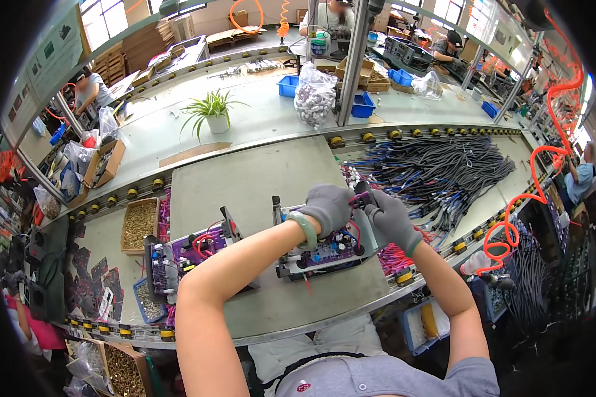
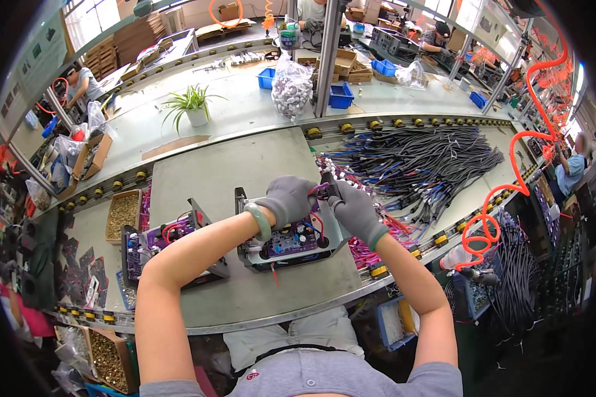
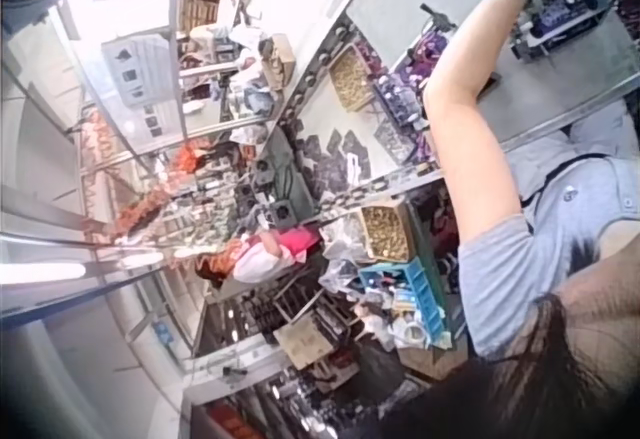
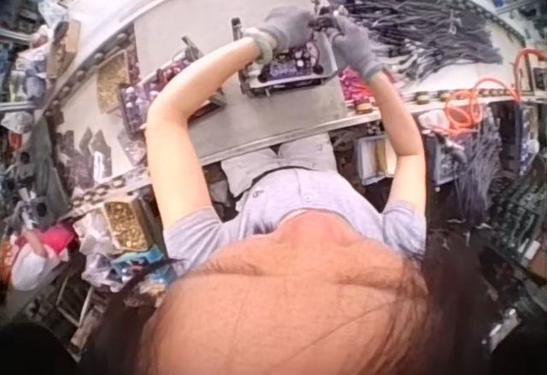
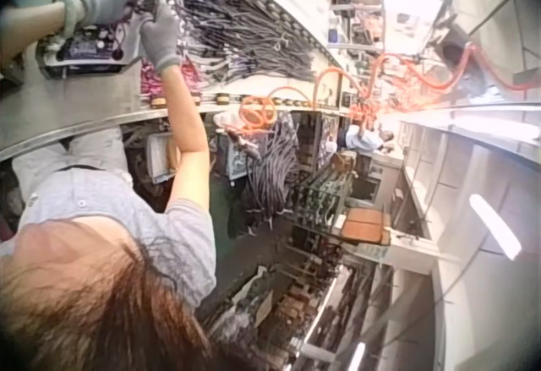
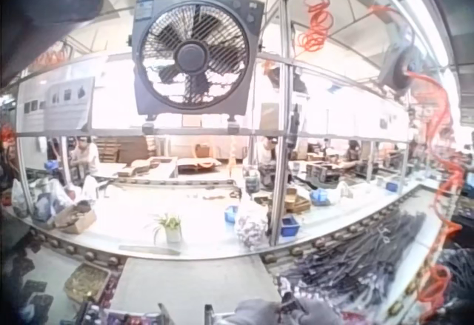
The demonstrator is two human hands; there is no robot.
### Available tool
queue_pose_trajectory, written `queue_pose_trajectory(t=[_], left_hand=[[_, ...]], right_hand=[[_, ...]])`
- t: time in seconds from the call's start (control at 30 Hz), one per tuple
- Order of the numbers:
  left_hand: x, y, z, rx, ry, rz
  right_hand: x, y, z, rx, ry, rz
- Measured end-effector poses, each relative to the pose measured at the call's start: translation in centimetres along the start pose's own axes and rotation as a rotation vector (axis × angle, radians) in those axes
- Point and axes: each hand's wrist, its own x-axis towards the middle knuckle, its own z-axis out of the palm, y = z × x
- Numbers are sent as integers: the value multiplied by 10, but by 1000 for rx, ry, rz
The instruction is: The person assembles electronic components on a workbench, using a pneumatic screwdriver to secure parts into a metal chassis. They also use pliers to strip and prepare wires, handling various small components and tools throughout the process.
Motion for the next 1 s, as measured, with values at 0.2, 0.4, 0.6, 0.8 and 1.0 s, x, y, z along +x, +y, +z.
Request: queue_pose_trajectory(t=[0.2, 0.4, 0.6, 0.8, 1.0], left_hand=[[-4, -8, 11, -93, 130, 67], [9, -2, 6, 71, -14, 122], [2, 6, 3, 85, 7, 64], [-35, 6, -24, -387, 141, 22], [-15, -2, -21, -490, -167, -109]], right_hand=[[-1, 3, 3, -16, 51, -61], [-1, -5, 5, -74, 61, -38], [-1, -1, 0, -173, -1, -71], [-5, -9, -7, -367, -12, -95], [-2, -11, -5, -382, -29, -80]])
